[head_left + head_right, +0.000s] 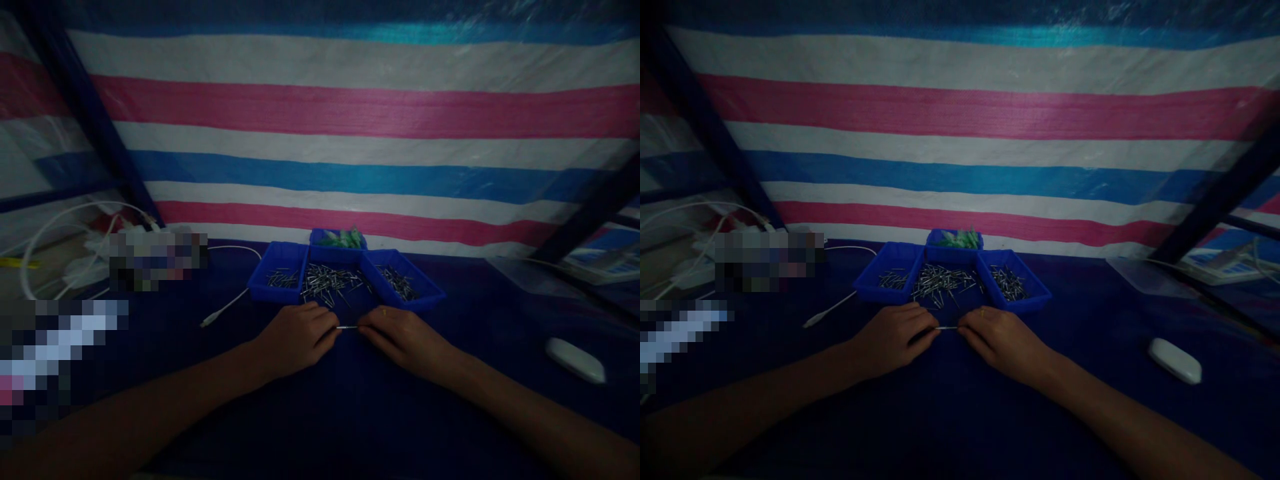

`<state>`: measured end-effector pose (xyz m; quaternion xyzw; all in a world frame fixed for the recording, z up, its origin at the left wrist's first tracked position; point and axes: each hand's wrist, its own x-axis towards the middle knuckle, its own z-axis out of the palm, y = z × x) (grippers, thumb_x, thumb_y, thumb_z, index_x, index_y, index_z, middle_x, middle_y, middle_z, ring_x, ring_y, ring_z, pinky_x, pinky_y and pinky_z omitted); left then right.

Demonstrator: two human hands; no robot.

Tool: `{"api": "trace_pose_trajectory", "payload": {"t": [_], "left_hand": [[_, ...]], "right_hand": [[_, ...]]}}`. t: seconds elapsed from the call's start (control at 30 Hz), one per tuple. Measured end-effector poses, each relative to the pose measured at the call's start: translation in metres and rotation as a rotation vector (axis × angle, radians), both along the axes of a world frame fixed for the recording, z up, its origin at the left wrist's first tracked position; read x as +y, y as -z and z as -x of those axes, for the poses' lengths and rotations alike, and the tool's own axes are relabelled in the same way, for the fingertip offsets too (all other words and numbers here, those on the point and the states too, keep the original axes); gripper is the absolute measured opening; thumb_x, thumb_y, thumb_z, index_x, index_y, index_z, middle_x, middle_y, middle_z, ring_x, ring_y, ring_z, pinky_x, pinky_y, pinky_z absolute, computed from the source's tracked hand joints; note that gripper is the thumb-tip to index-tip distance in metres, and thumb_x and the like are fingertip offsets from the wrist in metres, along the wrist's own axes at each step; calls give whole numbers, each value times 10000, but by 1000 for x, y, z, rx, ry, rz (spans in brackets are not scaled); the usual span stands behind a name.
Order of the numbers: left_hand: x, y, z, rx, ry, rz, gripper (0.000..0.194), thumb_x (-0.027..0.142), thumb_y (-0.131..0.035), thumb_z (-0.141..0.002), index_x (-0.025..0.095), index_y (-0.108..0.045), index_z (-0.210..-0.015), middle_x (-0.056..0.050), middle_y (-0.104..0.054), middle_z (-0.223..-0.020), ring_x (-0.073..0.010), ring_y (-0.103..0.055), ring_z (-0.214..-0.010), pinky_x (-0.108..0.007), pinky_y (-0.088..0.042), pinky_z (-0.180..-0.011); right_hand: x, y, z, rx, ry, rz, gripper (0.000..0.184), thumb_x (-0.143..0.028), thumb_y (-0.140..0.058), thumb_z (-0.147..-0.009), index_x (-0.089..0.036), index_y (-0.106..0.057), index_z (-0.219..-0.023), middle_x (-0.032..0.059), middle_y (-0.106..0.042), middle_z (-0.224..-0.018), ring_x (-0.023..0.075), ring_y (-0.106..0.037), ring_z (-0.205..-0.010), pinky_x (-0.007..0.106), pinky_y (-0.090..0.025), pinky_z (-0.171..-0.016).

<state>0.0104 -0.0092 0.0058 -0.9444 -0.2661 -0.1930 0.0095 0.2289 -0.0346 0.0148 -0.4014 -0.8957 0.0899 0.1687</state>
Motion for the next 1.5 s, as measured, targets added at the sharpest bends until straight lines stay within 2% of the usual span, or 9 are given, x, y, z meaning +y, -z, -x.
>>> {"api": "trace_pose_trajectory", "payload": {"t": [0.27,0.53,0.7,0.87,1.03,1.17,1.27,1.33,1.5], "left_hand": [[1,2,1,67,31,-88,143,200,-412,-885,159,-496,-777,-3,-561,-740,-131,-511,-684,-243,-404,-649],[0,-1,0,79,6,-40,177,232,-403,-895,152,-511,-780,-9,-568,-745,-133,-521,-694,-239,-406,-623],[-1,-2,-1,2,4,-10,218,255,-376,-911,152,-555,-845,-19,-591,-774,-139,-541,-728,-247,-430,-655],[-1,1,1,-89,81,16,214,282,-401,-916,157,-556,-995,-23,-616,-897,-130,-556,-835,-233,-444,-745],[-2,0,2,-137,173,30,181,241,-418,-905,146,-563,-958,-27,-617,-880,-123,-554,-816,-225,-443,-747],[-5,-1,1,-192,235,64,136,191,-450,-835,142,-542,-922,-47,-601,-957,-137,-545,-898,-234,-436,-797],[-5,-1,0,-164,196,75,126,186,-457,-786,146,-529,-881,-42,-606,-871,-141,-557,-822,-241,-439,-758],[-4,0,0,-111,151,54,113,218,-459,-809,151,-532,-863,-24,-595,-781,-135,-549,-737,-244,-431,-709],[-2,2,-1,-13,117,-51,183,276,-428,-892,156,-560,-852,-12,-580,-746,-138,-520,-715,-261,-395,-679]], "right_hand": [[-3,-2,1,-30,5,-4,135,-200,-442,-877,-162,-570,-891,36,-584,-777,144,-549,-707,264,-436,-657],[-2,0,1,-22,24,-32,184,-223,-397,-901,-161,-570,-914,43,-585,-777,150,-557,-711,277,-440,-660],[0,4,2,-55,-1,-13,210,-218,-373,-911,-163,-575,-903,43,-581,-768,153,-553,-694,281,-444,-651],[-1,5,6,0,-7,32,209,-210,-368,-913,-170,-571,-886,40,-579,-778,151,-554,-709,281,-449,-662],[-3,4,10,50,-9,83,198,-226,-374,-918,-185,-564,-877,25,-586,-790,146,-561,-730,271,-453,-674],[-4,3,11,35,-17,61,161,-230,-410,-905,-178,-562,-918,37,-586,-819,160,-562,-770,288,-454,-694],[-5,1,9,28,19,11,139,-244,-449,-885,-171,-559,-929,46,-583,-817,173,-561,-768,305,-456,-685],[-6,-1,8,51,23,-6,135,-251,-463,-878,-172,-552,-941,45,-585,-824,170,-563,-771,301,-457,-683],[-9,-2,11,57,-72,12,144,-235,-431,-894,-171,-550,-946,40,-588,-808,150,-559,-746,278,-457,-670]]}}
